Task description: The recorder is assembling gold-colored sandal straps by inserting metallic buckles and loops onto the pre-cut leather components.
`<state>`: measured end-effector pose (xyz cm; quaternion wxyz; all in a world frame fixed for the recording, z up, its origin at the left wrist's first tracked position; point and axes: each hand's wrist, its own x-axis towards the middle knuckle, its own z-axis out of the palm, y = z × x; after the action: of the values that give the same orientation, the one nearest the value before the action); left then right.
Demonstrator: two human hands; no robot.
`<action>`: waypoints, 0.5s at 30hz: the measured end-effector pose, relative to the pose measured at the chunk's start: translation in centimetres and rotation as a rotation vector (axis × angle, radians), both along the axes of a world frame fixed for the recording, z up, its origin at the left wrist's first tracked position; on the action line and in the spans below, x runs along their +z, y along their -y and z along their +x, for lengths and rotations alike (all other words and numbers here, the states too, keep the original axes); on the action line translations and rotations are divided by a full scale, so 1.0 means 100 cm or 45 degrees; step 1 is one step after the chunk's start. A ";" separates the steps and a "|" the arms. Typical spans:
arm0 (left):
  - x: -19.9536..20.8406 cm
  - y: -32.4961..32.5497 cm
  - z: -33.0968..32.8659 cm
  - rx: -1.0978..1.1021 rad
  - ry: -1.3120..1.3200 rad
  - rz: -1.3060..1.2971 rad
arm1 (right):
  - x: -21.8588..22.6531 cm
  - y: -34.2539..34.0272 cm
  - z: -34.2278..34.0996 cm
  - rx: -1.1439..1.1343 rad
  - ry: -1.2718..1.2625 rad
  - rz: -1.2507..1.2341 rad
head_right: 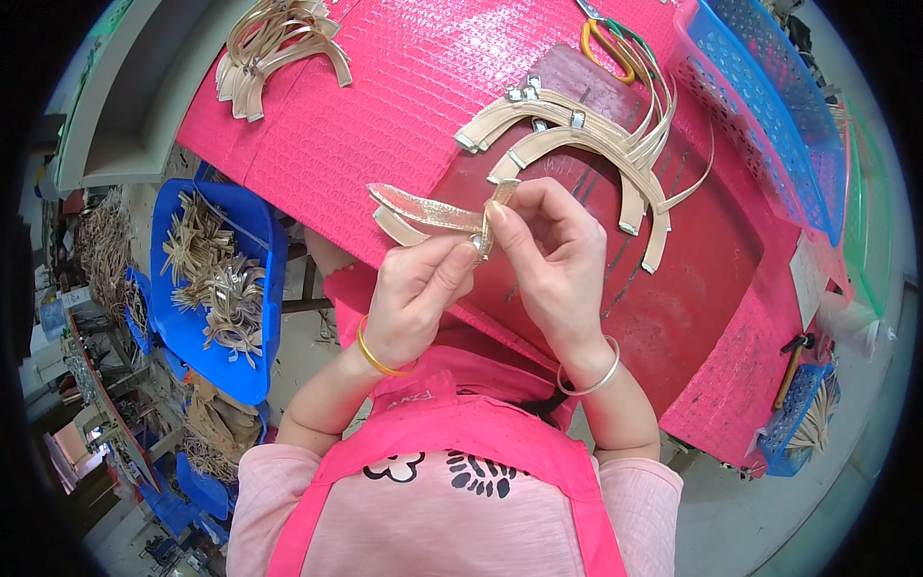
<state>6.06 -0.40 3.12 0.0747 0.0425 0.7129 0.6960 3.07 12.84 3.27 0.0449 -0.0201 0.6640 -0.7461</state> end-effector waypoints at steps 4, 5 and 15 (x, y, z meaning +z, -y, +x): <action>-0.004 0.009 0.000 -0.067 0.116 0.043 | -0.007 0.003 0.002 0.003 0.028 0.019; -0.004 0.010 -0.001 -0.064 0.104 0.018 | -0.008 0.004 0.003 -0.012 0.014 -0.024; -0.012 0.019 0.001 0.107 -0.070 -0.340 | -0.008 0.005 0.008 0.147 -0.207 0.136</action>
<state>6.16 -2.27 1.95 0.0311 0.0214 0.8021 0.5960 3.90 12.29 2.51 0.0346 -0.1164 0.7020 -0.7017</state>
